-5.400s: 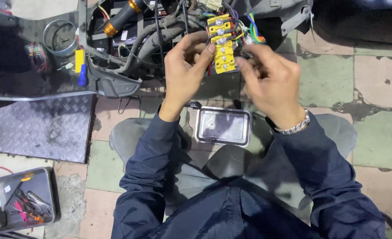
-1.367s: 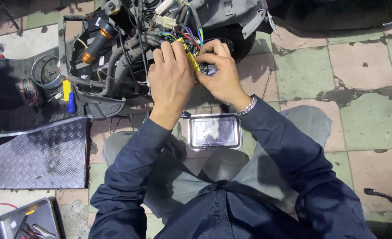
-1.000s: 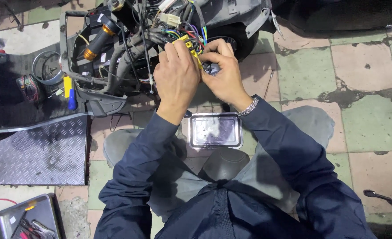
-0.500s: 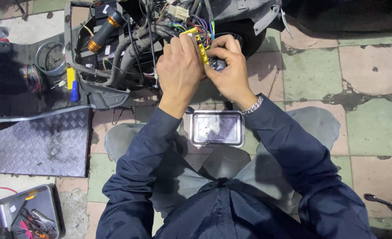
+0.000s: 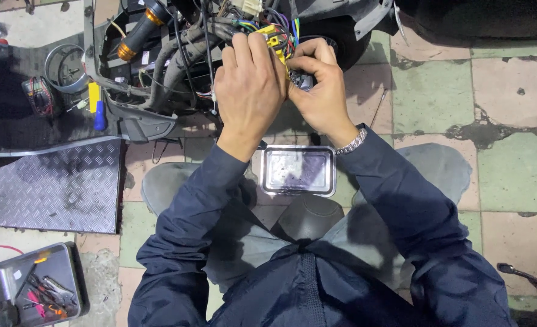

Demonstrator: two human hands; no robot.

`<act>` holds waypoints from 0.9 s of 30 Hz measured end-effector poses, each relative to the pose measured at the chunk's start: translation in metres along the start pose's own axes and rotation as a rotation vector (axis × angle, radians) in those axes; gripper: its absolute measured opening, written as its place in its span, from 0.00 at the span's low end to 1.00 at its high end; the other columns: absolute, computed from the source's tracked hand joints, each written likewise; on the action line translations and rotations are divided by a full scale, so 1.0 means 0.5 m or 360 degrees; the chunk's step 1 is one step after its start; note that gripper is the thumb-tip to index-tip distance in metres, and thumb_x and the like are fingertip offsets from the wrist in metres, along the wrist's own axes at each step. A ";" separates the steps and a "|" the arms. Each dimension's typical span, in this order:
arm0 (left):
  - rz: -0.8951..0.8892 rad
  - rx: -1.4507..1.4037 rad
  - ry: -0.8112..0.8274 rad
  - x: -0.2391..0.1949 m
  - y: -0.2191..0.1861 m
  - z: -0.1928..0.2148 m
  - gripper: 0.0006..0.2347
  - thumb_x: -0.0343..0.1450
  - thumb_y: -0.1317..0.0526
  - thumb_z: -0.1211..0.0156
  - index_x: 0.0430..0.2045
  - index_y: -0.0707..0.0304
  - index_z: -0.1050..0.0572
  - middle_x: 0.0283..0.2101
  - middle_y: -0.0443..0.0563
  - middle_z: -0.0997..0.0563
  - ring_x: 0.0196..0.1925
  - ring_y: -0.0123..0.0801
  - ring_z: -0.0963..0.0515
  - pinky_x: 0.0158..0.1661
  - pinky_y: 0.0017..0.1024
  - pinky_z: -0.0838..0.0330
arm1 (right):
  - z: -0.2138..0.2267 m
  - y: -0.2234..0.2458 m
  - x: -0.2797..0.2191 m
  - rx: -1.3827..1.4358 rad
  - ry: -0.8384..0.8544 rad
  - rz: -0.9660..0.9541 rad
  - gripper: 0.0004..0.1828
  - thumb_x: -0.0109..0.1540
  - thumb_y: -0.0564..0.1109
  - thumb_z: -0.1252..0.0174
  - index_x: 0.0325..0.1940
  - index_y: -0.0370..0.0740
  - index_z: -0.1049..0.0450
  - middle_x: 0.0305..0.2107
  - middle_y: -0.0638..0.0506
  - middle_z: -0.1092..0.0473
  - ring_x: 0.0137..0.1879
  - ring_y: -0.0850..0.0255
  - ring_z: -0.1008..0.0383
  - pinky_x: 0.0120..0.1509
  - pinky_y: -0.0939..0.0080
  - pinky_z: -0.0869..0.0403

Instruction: The person uses a screwdriver to loosen screws on a yellow fuse box attached to a scooter's wiring harness. They then remove the fuse box and disconnect several wires from the terminals by hand, placing the components into a metal tray.

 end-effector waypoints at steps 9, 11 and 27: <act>-0.0114 0.0122 0.0059 -0.009 -0.004 -0.025 0.09 0.67 0.58 0.40 0.31 0.59 0.33 0.31 0.48 0.34 0.28 0.32 0.31 0.24 0.26 0.35 | 0.000 -0.010 -0.003 0.0062 0.0052 0.0002 0.10 0.62 0.39 0.33 0.41 0.28 0.23 0.44 0.47 0.36 0.52 0.55 0.36 0.59 0.58 0.35; -0.0116 0.0260 -0.0013 -0.004 -0.007 -0.008 0.08 0.68 0.58 0.40 0.30 0.58 0.33 0.31 0.47 0.35 0.28 0.30 0.34 0.23 0.25 0.38 | 0.001 -0.010 -0.002 0.0070 0.0052 0.0002 0.11 0.62 0.41 0.32 0.41 0.28 0.23 0.43 0.47 0.36 0.51 0.55 0.36 0.59 0.58 0.35; -0.0198 0.0384 0.0079 -0.007 0.001 -0.038 0.07 0.68 0.59 0.41 0.29 0.57 0.33 0.30 0.46 0.33 0.29 0.31 0.31 0.26 0.26 0.34 | -0.002 -0.016 -0.006 0.0139 0.0031 -0.0012 0.10 0.59 0.37 0.32 0.42 0.28 0.23 0.44 0.47 0.36 0.52 0.55 0.35 0.60 0.59 0.34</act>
Point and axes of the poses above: each hand's wrist, its own x-axis towards the middle knuckle, its own z-axis out of the back of the hand, y = z × x, the point moved 7 cm from there along x, towards the middle knuckle
